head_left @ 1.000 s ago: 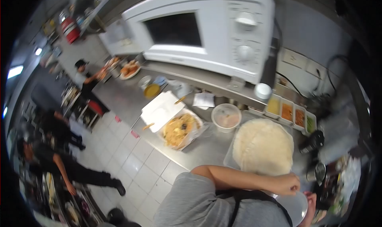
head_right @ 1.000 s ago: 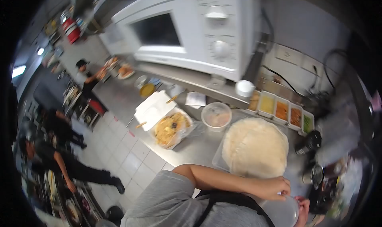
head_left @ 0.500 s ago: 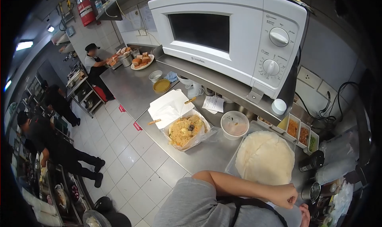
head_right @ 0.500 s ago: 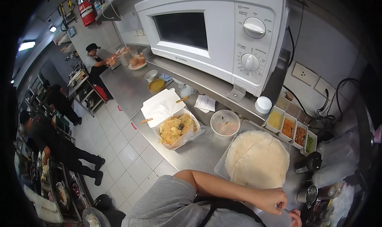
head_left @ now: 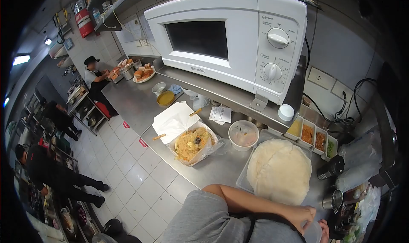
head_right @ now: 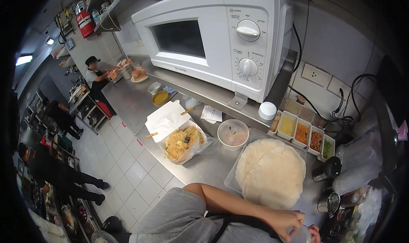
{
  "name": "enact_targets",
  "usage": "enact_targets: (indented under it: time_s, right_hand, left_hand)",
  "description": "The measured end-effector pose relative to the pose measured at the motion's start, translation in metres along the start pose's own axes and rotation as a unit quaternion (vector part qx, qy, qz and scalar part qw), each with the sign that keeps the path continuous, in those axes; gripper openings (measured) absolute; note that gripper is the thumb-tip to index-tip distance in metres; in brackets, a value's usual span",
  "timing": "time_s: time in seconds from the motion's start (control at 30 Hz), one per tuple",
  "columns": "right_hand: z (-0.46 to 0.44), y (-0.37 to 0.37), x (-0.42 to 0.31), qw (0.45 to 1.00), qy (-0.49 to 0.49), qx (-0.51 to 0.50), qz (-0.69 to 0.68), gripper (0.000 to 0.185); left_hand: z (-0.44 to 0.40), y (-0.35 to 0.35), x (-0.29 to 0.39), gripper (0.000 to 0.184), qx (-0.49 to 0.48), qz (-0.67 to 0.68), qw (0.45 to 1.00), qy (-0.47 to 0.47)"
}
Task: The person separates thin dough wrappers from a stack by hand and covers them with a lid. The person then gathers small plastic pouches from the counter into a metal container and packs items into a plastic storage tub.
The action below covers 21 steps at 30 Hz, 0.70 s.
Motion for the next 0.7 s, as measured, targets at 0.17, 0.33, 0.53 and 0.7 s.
enact_targets:
  time_s: [0.17,0.33,0.53,0.7]
  right_hand:
    - [0.013,0.008,-0.020,0.999,0.027,-0.014,0.021,0.026]
    - [0.015,0.056,0.005,0.997,0.010,0.035,0.066,0.039]
    - [0.005,0.070,0.000,0.985,0.055,0.163,-0.023,0.044]
    - [-0.021,0.018,0.002,0.997,-0.010,0.059,-0.045,0.046]
  left_hand:
    - [-0.001,0.016,0.003,0.013,-0.038,0.134,0.980,0.139]
    - [0.044,0.098,-0.015,0.023,0.101,0.198,0.918,0.328]
    - [0.168,0.149,-0.140,0.050,0.170,-0.198,0.852,0.455]
    - [0.059,0.140,0.003,0.109,0.085,-0.336,0.891,0.292]
Point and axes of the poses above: each hand's wrist, its own z-axis away from the middle knuckle, its own y-axis out of the back of the hand, x = y × z, the point moved 5 cm from there along -z, towards the middle knuckle
